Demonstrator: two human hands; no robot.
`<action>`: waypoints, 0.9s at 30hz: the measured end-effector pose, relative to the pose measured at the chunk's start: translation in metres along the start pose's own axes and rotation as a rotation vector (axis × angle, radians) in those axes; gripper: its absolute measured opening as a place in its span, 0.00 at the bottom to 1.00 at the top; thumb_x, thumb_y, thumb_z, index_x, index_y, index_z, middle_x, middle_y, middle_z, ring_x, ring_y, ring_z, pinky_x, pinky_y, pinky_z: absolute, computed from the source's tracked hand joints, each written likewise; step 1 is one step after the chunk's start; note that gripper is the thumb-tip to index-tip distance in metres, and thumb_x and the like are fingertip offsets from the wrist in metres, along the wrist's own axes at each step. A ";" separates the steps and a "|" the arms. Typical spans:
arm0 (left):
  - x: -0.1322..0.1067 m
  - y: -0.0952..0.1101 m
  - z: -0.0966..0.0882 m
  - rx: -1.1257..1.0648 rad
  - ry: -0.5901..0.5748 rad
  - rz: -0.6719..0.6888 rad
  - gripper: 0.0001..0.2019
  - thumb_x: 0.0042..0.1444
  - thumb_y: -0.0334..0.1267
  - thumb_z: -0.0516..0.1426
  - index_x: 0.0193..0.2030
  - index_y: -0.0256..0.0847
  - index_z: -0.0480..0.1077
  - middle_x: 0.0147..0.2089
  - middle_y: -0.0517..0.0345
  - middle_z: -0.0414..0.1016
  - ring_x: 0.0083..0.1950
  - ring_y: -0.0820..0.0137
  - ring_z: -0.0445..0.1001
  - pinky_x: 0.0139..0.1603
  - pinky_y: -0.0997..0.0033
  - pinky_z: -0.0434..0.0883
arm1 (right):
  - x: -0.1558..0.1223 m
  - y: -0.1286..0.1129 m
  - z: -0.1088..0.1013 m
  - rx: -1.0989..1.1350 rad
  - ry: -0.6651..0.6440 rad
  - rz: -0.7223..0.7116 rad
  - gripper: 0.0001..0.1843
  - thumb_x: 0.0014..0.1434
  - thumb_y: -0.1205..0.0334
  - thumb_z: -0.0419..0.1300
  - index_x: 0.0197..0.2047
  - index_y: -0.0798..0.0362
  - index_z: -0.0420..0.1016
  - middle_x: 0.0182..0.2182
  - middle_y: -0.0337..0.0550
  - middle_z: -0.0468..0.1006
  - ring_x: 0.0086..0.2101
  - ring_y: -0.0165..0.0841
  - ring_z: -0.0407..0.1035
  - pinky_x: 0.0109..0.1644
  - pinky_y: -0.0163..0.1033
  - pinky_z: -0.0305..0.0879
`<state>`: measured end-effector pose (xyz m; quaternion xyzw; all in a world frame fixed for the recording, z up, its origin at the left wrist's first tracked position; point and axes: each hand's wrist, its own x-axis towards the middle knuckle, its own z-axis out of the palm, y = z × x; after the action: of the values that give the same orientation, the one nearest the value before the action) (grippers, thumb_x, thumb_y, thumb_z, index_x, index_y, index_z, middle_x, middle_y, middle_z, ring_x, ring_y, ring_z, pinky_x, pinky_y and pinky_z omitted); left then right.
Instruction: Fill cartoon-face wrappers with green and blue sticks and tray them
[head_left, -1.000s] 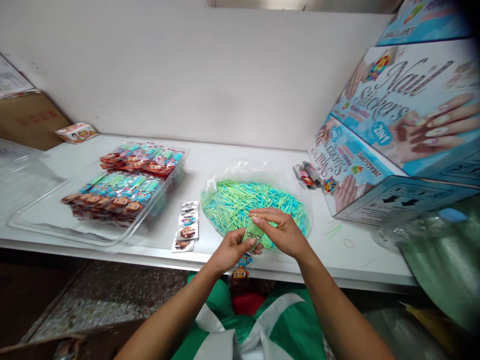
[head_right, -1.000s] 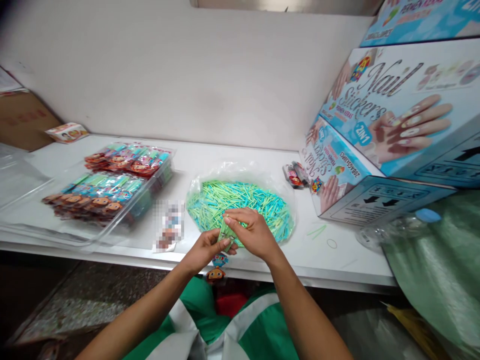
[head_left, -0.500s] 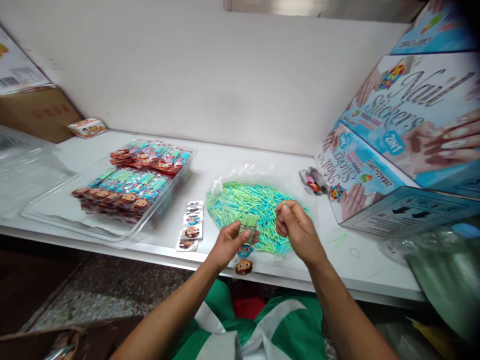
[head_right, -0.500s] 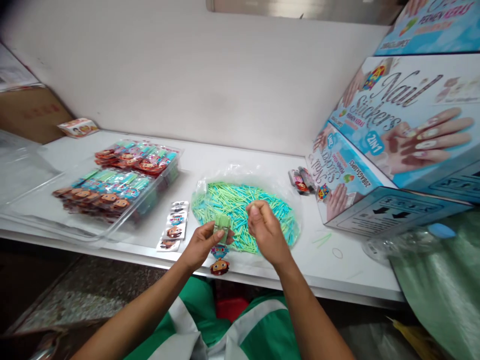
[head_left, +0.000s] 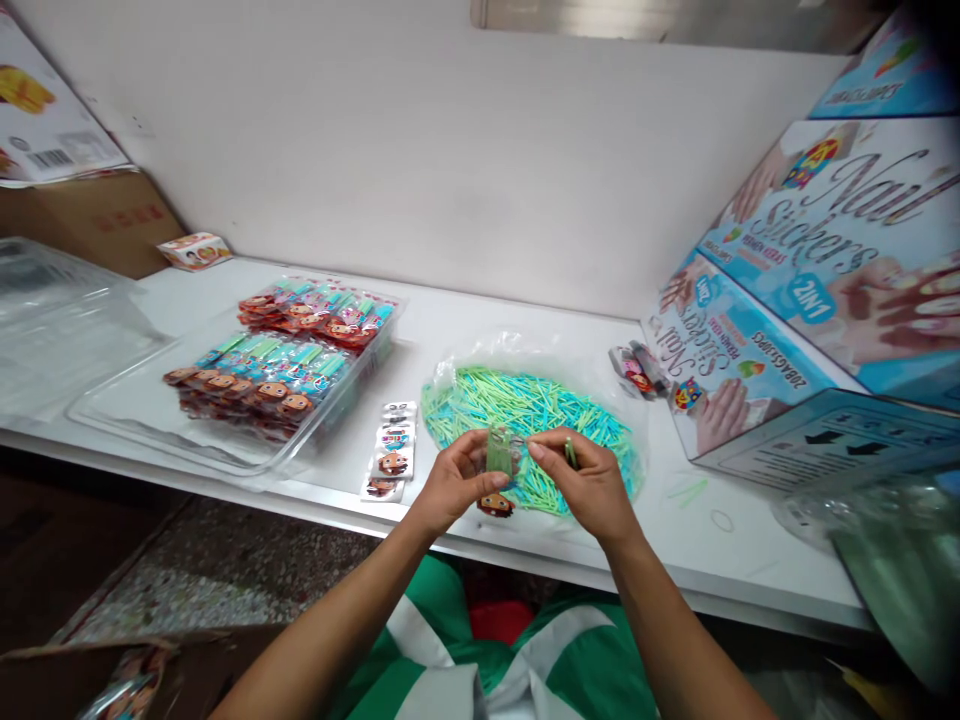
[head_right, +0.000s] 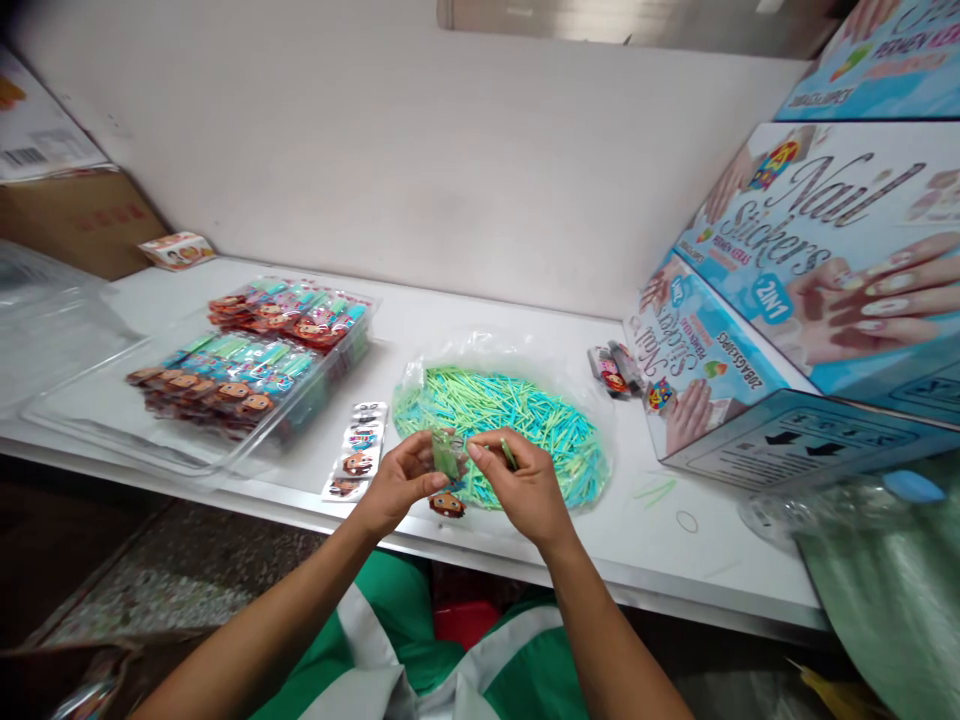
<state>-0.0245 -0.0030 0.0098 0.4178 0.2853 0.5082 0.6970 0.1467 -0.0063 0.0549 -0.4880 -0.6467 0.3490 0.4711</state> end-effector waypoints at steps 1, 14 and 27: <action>-0.001 0.000 -0.001 0.012 -0.007 -0.006 0.24 0.41 0.35 0.67 0.47 0.38 0.68 0.44 0.51 0.74 0.44 0.64 0.73 0.45 0.65 0.70 | 0.001 -0.001 -0.001 0.008 0.012 -0.008 0.07 0.56 0.57 0.59 0.34 0.51 0.75 0.26 0.38 0.72 0.25 0.27 0.60 0.27 0.34 0.56; -0.005 -0.003 -0.012 0.133 0.046 0.045 0.10 0.45 0.38 0.64 0.33 0.35 0.73 0.33 0.56 0.74 0.36 0.70 0.72 0.41 0.71 0.69 | 0.007 -0.001 0.008 0.051 -0.051 -0.038 0.08 0.55 0.56 0.60 0.35 0.50 0.77 0.27 0.39 0.74 0.26 0.28 0.63 0.29 0.35 0.60; 0.004 0.191 -0.188 1.067 0.660 0.480 0.24 0.50 0.46 0.60 0.50 0.32 0.65 0.33 0.64 0.70 0.34 0.79 0.68 0.43 0.73 0.66 | 0.006 0.034 -0.009 0.104 0.071 0.169 0.12 0.54 0.54 0.61 0.37 0.52 0.73 0.20 0.34 0.60 0.21 0.25 0.51 0.22 0.33 0.49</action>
<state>-0.2678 0.0812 0.0847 0.5797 0.5948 0.5393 0.1389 0.1657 0.0086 0.0279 -0.5276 -0.5671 0.4031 0.4875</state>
